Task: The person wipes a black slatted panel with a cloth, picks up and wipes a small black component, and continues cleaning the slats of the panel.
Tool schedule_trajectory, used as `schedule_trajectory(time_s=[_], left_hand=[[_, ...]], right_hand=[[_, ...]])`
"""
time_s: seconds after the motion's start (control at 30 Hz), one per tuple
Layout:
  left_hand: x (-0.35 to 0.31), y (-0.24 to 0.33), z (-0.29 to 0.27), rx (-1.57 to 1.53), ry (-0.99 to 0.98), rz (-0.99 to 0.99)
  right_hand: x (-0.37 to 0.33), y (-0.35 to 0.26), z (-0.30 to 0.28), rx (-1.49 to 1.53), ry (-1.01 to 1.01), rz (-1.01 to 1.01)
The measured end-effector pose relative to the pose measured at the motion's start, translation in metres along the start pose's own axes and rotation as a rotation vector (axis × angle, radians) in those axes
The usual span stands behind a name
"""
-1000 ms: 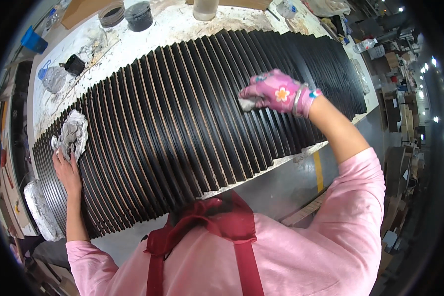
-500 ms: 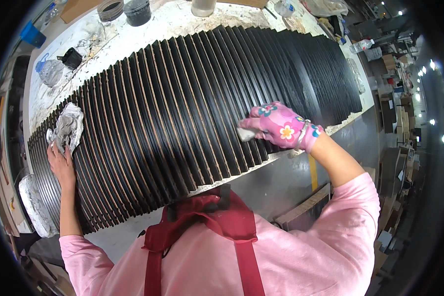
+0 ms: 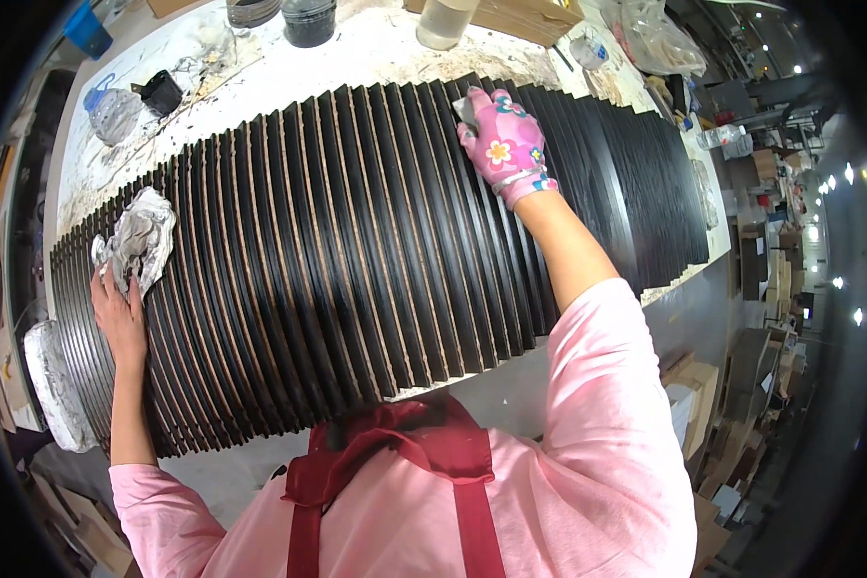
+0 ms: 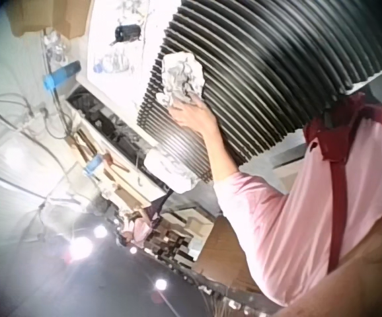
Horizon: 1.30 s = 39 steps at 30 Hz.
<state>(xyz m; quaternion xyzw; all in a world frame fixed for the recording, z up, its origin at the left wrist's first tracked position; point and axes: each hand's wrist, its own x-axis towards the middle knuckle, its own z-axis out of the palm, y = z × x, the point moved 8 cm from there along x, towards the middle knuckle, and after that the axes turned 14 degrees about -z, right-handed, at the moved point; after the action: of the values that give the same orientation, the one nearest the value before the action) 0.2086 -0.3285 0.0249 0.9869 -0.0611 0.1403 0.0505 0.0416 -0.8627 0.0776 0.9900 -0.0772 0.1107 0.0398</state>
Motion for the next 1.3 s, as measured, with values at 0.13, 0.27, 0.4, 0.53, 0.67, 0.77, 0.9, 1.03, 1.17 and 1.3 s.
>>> schedule_trajectory(time_s=[0.13,0.27,0.4,0.53,0.67,0.77,0.9,1.03,1.17,1.3], left_hand=[[-0.001,-0.005,0.004,0.0,-0.044,-0.031],[0.0,-0.001,0.004,-0.007,-0.062,-0.032],[-0.002,0.001,0.001,0.007,-0.04,-0.024],[0.0,0.001,0.001,0.001,-0.041,-0.016],[-0.001,-0.001,0.004,0.023,-0.039,-0.015],[-0.002,-0.003,0.005,0.017,-0.038,-0.014],[0.001,-0.002,0.002,-0.014,-0.022,0.001],[0.01,-0.015,-0.005,-0.42,-0.002,0.06],[0.005,0.036,-0.057,-0.441,0.097,0.174],[-0.004,0.086,-0.057,-0.332,0.055,0.323]], right_hand=[[0.009,-0.015,-0.002,-0.075,-0.066,-0.019],[0.029,-0.013,0.0,-0.105,-0.039,-0.021],[0.057,-0.003,0.01,-0.132,-0.032,-0.019],[0.068,0.042,-0.003,0.038,0.105,0.125],[0.025,0.076,-0.006,0.868,0.307,0.277],[-0.023,0.069,0.018,1.34,0.253,0.611],[-0.043,0.05,0.035,1.93,0.206,0.576],[-0.053,0.013,0.023,2.282,0.206,0.484],[-0.078,0.005,0.024,2.098,0.14,0.578],[-0.091,0.017,0.01,1.77,0.256,0.617]])
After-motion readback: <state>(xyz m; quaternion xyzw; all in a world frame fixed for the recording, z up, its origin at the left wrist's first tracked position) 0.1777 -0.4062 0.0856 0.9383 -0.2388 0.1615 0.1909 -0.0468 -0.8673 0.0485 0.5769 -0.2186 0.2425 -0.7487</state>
